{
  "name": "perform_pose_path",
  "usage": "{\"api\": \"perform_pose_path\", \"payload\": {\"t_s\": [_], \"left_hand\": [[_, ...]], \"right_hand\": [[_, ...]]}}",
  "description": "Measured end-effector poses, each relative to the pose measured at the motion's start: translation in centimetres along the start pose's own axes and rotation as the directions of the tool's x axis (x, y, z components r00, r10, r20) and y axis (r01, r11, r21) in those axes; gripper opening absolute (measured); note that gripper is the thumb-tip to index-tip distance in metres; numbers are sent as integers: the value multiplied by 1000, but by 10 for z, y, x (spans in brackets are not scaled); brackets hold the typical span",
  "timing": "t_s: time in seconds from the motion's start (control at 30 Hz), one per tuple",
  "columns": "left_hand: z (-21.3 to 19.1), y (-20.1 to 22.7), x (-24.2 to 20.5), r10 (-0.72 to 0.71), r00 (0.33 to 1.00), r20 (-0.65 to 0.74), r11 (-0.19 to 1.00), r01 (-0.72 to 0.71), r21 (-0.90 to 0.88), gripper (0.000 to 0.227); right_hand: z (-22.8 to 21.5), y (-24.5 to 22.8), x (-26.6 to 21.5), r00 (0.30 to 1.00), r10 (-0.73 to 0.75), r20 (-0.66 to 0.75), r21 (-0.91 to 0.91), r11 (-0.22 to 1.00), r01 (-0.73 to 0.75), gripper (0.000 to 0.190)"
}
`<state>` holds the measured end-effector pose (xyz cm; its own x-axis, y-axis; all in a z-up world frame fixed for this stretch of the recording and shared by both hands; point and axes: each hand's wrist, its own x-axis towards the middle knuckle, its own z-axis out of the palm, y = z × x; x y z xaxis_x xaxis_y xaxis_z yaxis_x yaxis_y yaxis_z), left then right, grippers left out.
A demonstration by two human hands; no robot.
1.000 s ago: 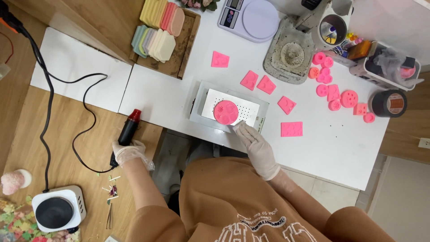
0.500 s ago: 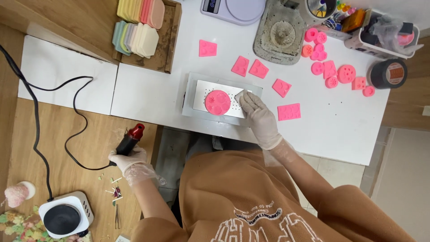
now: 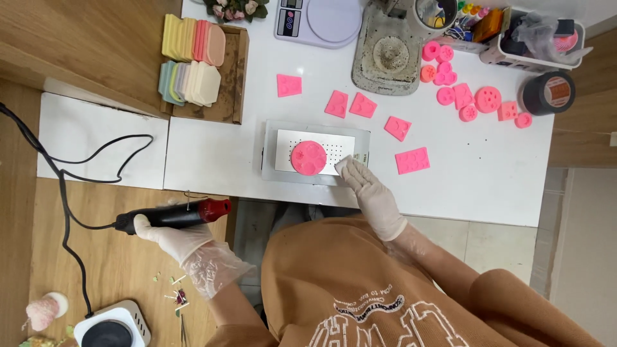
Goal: The person uses a heat gun to soften and shape pink circular wax pieces on a perforated metal plate. They repeatedly apply heat, rotate the wax, and wipe the surface with a cloth while working at a white countertop with other wax shapes nearby.
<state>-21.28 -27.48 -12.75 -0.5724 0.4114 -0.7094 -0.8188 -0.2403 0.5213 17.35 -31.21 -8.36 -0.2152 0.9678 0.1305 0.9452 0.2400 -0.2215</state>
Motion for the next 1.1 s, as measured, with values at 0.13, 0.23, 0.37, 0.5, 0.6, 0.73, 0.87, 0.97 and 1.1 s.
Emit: {"api": "perform_pose_path", "payload": {"t_s": [0.13,0.23,0.37,0.5,0.6,0.73,0.87,0.97,1.1], "left_hand": [[35,-9,-34,65,994,87,998,-66,12,50],[64,-11,-68,136,982,135,991,-137,-4,52],[88,-16,-112,161,979,124,985,-168,50,51],[74,-29,-108,123,981,148,988,-135,71,45],[50,-38,-92,29,945,324,998,-46,46,33],[33,-49,-110,-195,904,380,933,52,356,25],[18,-71,-116,-431,869,244,715,164,680,33],[15,-94,-131,-584,784,209,671,322,667,37],[32,-113,-133,-612,753,243,685,351,638,40]], "right_hand": [[-12,1,10,999,37,26,143,989,-40,68],[-8,1,34,998,60,-20,122,991,-57,64],[-12,-9,30,1000,-10,25,129,992,6,66],[-4,6,10,995,-76,65,201,978,62,61],[-4,18,35,986,-155,59,162,976,144,59],[-15,18,48,974,-189,121,253,955,154,57],[-9,30,35,919,-387,68,249,899,360,60],[8,20,47,908,-410,90,253,891,378,56],[15,-1,61,942,-302,145,447,869,210,46]]}}
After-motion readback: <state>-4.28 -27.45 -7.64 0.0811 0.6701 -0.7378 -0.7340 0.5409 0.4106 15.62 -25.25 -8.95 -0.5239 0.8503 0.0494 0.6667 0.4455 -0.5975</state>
